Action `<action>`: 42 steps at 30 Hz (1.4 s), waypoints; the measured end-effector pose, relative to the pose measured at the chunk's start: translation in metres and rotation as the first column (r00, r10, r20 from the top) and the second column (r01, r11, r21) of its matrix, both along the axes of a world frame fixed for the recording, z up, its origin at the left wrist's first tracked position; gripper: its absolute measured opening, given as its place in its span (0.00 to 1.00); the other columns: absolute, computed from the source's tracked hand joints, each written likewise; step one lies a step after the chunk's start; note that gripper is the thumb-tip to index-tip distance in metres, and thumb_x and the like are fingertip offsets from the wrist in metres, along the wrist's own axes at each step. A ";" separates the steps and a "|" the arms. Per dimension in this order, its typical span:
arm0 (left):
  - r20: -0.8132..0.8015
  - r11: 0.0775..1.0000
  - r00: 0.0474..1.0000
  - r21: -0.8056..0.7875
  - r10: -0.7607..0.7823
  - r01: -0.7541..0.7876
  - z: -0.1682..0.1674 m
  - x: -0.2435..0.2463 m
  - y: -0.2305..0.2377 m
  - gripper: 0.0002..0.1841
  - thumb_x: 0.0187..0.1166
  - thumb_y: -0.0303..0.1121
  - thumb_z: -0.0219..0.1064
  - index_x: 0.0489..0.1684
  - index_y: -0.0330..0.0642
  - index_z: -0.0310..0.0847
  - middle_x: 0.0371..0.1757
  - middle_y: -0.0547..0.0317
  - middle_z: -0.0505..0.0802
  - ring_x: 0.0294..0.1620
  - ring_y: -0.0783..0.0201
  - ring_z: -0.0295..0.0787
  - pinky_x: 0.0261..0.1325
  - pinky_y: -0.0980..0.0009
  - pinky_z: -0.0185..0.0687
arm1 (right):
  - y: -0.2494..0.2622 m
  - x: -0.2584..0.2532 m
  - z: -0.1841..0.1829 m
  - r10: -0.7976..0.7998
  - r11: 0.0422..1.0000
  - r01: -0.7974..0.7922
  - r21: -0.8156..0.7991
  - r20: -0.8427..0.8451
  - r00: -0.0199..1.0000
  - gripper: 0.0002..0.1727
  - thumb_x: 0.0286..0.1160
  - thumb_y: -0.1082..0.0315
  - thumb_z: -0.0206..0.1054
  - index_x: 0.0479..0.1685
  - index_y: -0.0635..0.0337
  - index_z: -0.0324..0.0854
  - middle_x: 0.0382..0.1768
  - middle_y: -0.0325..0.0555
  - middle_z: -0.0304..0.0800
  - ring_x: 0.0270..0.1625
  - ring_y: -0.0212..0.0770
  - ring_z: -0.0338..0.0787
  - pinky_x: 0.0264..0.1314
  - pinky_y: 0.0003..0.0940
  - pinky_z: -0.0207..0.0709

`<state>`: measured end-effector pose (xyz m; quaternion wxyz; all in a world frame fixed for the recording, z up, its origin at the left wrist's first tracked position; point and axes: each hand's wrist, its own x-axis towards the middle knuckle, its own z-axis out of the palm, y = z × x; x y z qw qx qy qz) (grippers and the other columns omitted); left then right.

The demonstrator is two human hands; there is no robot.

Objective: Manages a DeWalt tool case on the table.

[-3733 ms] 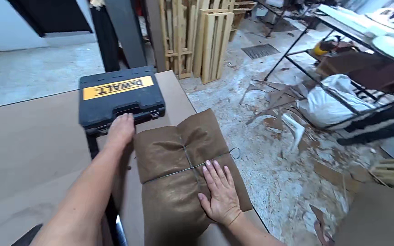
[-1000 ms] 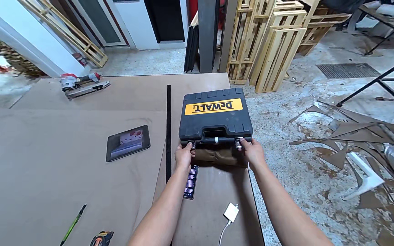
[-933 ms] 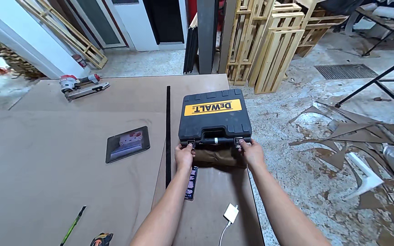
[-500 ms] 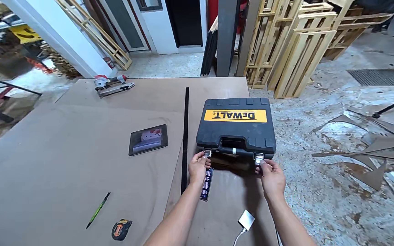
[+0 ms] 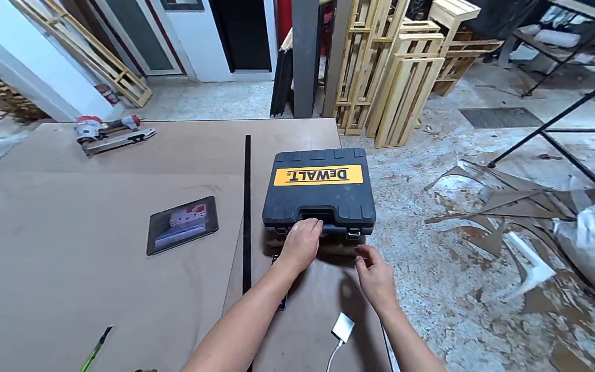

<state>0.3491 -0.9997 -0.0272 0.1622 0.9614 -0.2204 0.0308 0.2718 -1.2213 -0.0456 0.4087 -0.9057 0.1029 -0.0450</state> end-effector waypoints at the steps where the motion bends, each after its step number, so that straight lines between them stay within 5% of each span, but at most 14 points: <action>1: 0.007 1.000 1.000 0.013 -0.011 0.011 -0.001 0.006 -0.005 0.19 0.84 0.33 0.63 0.72 0.42 0.84 0.69 0.52 0.90 0.75 0.56 0.84 0.83 0.55 0.73 | -0.001 -0.002 0.003 0.003 1.000 -0.002 -0.017 0.022 1.000 0.18 0.79 0.62 0.61 0.63 0.50 0.88 0.53 0.35 0.97 0.46 0.31 0.97 0.53 0.39 0.92; 5: -0.128 1.000 0.992 0.019 -0.021 0.024 0.018 0.019 0.000 0.15 0.83 0.37 0.68 0.63 0.48 0.90 0.62 0.58 0.95 0.67 0.57 0.90 0.74 0.53 0.82 | -0.016 0.001 0.017 -0.061 0.998 0.065 -0.027 0.131 0.990 0.21 0.79 0.61 0.61 0.70 0.53 0.84 0.61 0.44 0.93 0.49 0.38 0.96 0.50 0.42 0.92; 8: -0.211 1.000 0.977 0.011 0.003 0.000 0.044 0.023 0.011 0.16 0.82 0.43 0.70 0.65 0.55 0.90 0.63 0.62 0.95 0.64 0.59 0.92 0.69 0.49 0.85 | -0.034 0.016 0.023 -0.026 0.997 0.038 -0.072 0.168 0.985 0.30 0.82 0.56 0.62 0.84 0.51 0.73 0.79 0.46 0.80 0.70 0.43 0.89 0.67 0.49 0.87; 12: -0.023 0.991 1.000 -0.130 -0.021 0.017 0.094 0.039 0.029 0.16 0.86 0.39 0.65 0.67 0.47 0.88 0.65 0.54 0.93 0.69 0.55 0.88 0.76 0.50 0.80 | -0.036 0.033 0.020 0.157 0.965 -0.131 -0.229 0.099 0.983 0.33 0.85 0.49 0.60 0.90 0.45 0.68 0.89 0.36 0.69 0.88 0.41 0.71 0.88 0.52 0.67; 15: 0.167 0.977 0.986 -0.211 -0.001 0.037 0.138 0.077 0.040 0.16 0.87 0.36 0.63 0.65 0.42 0.88 0.64 0.49 0.93 0.69 0.52 0.89 0.76 0.48 0.80 | -0.025 0.035 0.011 0.234 0.925 -0.231 -0.301 -0.026 0.972 0.33 0.82 0.52 0.64 0.88 0.45 0.70 0.92 0.33 0.62 0.88 0.42 0.71 0.86 0.50 0.70; 21: 0.271 0.979 0.949 -0.164 0.162 -0.120 0.197 0.163 0.037 0.20 0.92 0.43 0.54 0.74 0.52 0.84 0.67 0.53 0.92 0.73 0.51 0.85 0.81 0.47 0.72 | -0.014 0.026 0.001 0.196 0.930 -0.203 -0.307 -0.054 0.979 0.42 0.74 0.62 0.69 0.93 0.42 0.61 0.96 0.30 0.51 0.76 0.47 0.84 0.70 0.52 0.83; 26: 0.305 0.985 0.938 -0.105 0.163 -0.137 0.198 0.212 0.037 0.29 0.89 0.31 0.51 0.91 0.61 0.65 0.85 0.57 0.79 0.91 0.53 0.65 0.94 0.37 0.34 | -0.019 0.030 0.004 0.210 0.923 -0.231 -0.309 -0.102 0.972 0.44 0.74 0.64 0.69 0.95 0.38 0.57 0.96 0.27 0.48 0.68 0.48 0.88 0.63 0.54 0.86; 33: 0.101 0.997 0.992 -0.024 0.075 -0.073 0.221 0.238 0.053 0.38 0.82 0.23 0.55 0.95 0.65 0.56 0.92 0.68 0.69 0.94 0.61 0.58 0.96 0.48 0.41 | -0.021 0.033 -0.003 0.239 0.922 -0.268 -0.279 -0.132 0.962 0.52 0.70 0.63 0.72 0.98 0.38 0.48 0.98 0.28 0.39 0.68 0.50 0.88 0.61 0.56 0.86; 42: 0.081 0.998 0.995 -0.027 0.053 -0.051 0.221 0.235 0.054 0.38 0.83 0.24 0.56 0.95 0.65 0.56 0.92 0.70 0.69 0.93 0.63 0.59 0.95 0.52 0.45 | -0.024 0.033 -0.003 0.254 0.912 -0.289 -0.291 -0.150 0.955 0.54 0.68 0.62 0.74 0.98 0.42 0.46 0.99 0.30 0.36 0.74 0.50 0.85 0.65 0.57 0.85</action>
